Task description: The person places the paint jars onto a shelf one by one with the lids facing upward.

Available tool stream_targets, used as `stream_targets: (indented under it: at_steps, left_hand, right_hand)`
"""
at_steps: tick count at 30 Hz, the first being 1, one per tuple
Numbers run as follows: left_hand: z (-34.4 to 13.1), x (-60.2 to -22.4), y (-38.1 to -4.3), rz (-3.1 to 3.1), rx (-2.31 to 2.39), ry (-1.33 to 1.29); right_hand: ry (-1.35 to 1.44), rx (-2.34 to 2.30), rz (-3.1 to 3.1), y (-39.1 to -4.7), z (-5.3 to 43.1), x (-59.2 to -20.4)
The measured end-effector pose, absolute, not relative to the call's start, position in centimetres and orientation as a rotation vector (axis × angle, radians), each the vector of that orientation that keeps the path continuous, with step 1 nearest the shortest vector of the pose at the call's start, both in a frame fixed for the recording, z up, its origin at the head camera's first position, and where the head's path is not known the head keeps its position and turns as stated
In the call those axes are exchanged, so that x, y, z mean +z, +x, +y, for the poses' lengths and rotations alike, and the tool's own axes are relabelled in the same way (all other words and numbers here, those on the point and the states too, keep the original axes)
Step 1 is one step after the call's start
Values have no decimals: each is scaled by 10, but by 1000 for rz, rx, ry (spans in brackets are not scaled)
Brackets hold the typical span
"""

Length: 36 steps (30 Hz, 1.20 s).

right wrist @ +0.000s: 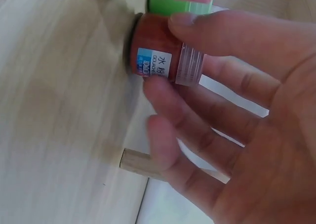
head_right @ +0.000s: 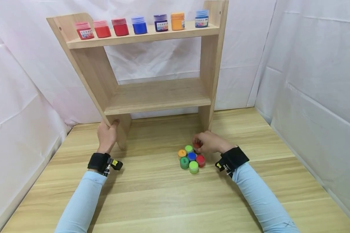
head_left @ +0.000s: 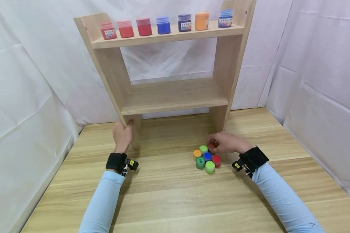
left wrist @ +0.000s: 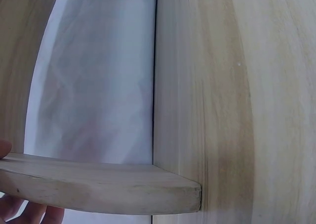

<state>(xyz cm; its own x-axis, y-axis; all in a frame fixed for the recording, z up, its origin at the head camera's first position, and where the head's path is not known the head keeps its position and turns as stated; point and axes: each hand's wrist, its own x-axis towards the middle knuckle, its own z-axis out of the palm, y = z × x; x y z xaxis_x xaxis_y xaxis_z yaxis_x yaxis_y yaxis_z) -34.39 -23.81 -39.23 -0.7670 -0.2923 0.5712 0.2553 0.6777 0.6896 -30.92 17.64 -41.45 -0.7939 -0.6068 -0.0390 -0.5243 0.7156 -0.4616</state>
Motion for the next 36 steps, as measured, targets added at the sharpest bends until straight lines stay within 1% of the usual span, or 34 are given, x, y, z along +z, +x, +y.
stream_targets:
  at_steps: [10, 26, 36]
  left_hand:
    - [-238, -393, -345, -2216, -1040, 32]
    - [-239, -393, -345, -2201, -1052, 44]
    - [-239, -394, -347, -2192, -1042, 20]
  right_hand:
    - [-897, -718, 2780, -306, 183, -404]
    - [-1173, -893, 2860, -301, 187, -377]
    - [-1202, -1074, 2956, -288, 188, -359]
